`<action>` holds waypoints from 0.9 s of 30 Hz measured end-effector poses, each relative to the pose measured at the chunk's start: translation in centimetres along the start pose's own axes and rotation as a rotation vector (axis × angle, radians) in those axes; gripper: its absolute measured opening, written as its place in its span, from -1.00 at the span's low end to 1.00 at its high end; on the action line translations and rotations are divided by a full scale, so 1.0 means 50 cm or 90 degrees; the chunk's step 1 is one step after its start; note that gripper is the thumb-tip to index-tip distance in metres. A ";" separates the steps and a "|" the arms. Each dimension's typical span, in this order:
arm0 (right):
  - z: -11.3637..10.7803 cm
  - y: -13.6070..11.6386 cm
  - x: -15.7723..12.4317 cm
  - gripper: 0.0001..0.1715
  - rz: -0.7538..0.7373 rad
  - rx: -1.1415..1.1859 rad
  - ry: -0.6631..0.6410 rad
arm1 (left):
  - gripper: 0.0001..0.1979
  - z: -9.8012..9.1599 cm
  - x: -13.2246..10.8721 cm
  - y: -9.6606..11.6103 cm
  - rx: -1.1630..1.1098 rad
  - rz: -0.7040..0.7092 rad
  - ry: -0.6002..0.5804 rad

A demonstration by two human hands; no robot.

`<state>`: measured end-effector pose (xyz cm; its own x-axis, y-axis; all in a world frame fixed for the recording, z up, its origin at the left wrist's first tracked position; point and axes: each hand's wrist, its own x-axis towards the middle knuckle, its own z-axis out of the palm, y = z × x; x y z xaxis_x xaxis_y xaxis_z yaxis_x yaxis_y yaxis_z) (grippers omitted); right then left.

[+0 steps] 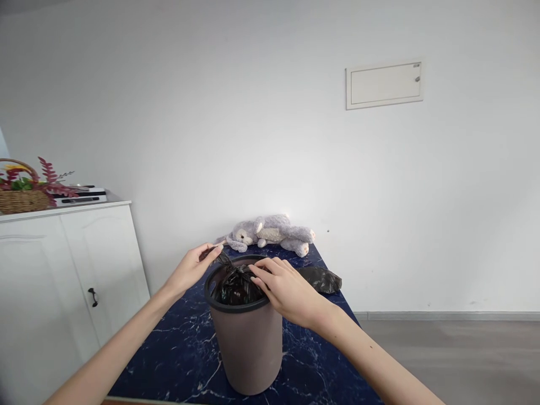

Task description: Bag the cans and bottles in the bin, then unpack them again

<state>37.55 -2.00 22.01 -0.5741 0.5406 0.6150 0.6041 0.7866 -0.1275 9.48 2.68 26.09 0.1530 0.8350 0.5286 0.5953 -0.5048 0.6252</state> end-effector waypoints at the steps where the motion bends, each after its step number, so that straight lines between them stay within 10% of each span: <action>1: -0.003 -0.005 0.006 -0.49 0.011 0.036 -0.006 | -0.47 0.000 -0.003 0.014 -0.042 -0.001 -0.010; 11: -0.004 -0.045 0.061 -0.62 -0.031 0.232 -0.013 | -0.53 0.014 -0.035 0.145 -0.139 0.049 -0.086; 27: 0.036 -0.039 0.085 -0.72 0.019 0.231 0.085 | -0.44 0.046 -0.053 0.079 -0.002 0.046 -0.166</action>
<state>32.93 -0.68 23.48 -0.4684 0.5400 0.6993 0.3709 0.8385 -0.3990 13.23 -1.05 25.86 0.3926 0.8250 0.4064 0.5734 -0.5651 0.5932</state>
